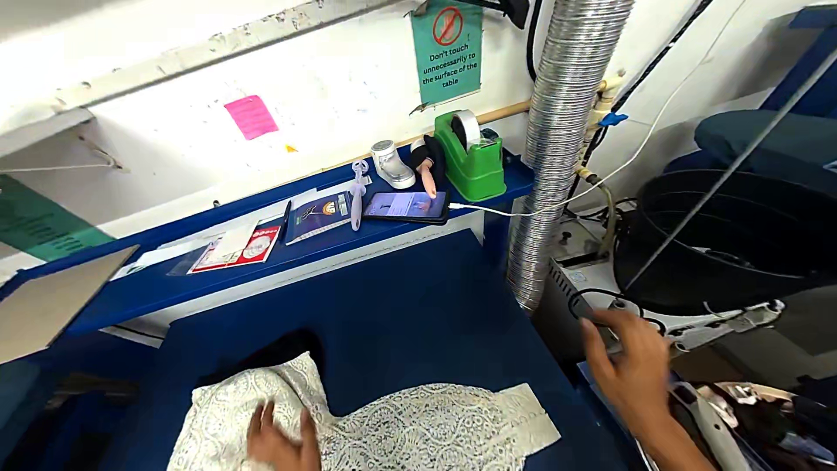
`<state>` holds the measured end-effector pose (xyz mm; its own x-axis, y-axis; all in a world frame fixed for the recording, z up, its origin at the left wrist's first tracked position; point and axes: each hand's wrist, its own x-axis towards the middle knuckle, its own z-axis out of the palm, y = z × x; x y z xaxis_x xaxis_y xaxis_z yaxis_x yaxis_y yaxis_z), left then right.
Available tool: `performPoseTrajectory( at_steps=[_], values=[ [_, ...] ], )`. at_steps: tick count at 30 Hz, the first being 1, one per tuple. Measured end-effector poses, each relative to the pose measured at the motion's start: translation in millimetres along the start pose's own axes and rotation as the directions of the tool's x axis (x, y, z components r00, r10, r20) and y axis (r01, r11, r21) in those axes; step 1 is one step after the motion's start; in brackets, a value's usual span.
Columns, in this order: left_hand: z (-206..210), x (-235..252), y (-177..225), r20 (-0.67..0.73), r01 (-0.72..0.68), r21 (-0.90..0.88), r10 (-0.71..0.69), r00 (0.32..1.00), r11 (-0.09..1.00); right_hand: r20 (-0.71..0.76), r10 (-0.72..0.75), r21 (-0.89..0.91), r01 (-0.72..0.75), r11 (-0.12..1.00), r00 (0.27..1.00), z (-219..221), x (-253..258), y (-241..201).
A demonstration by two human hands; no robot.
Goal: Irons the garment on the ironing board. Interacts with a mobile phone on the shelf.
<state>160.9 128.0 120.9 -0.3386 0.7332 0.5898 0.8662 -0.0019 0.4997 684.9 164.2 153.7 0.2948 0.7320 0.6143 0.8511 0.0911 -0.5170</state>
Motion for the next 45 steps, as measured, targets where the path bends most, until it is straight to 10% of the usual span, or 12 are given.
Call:
performPoseTrajectory(
  at_steps=[5,10,45],
  values=[
    [41.1,178.7,177.5,0.063,-0.425,0.021,0.423,0.904,0.905,-0.046,-0.079,0.293,0.089,0.952,0.996,44.3,130.6,-87.3],
    [90.8,263.5,248.1,0.111,-0.530,0.096,0.521,0.847,0.842,-0.046,-0.097,0.335,0.107,0.936,0.994,72.7,182.1,-139.9],
    [111.2,278.9,251.4,0.335,-0.407,0.023,0.376,0.864,0.913,0.081,-0.136,0.178,0.120,0.977,0.987,78.4,197.5,-167.2]
  ],
)
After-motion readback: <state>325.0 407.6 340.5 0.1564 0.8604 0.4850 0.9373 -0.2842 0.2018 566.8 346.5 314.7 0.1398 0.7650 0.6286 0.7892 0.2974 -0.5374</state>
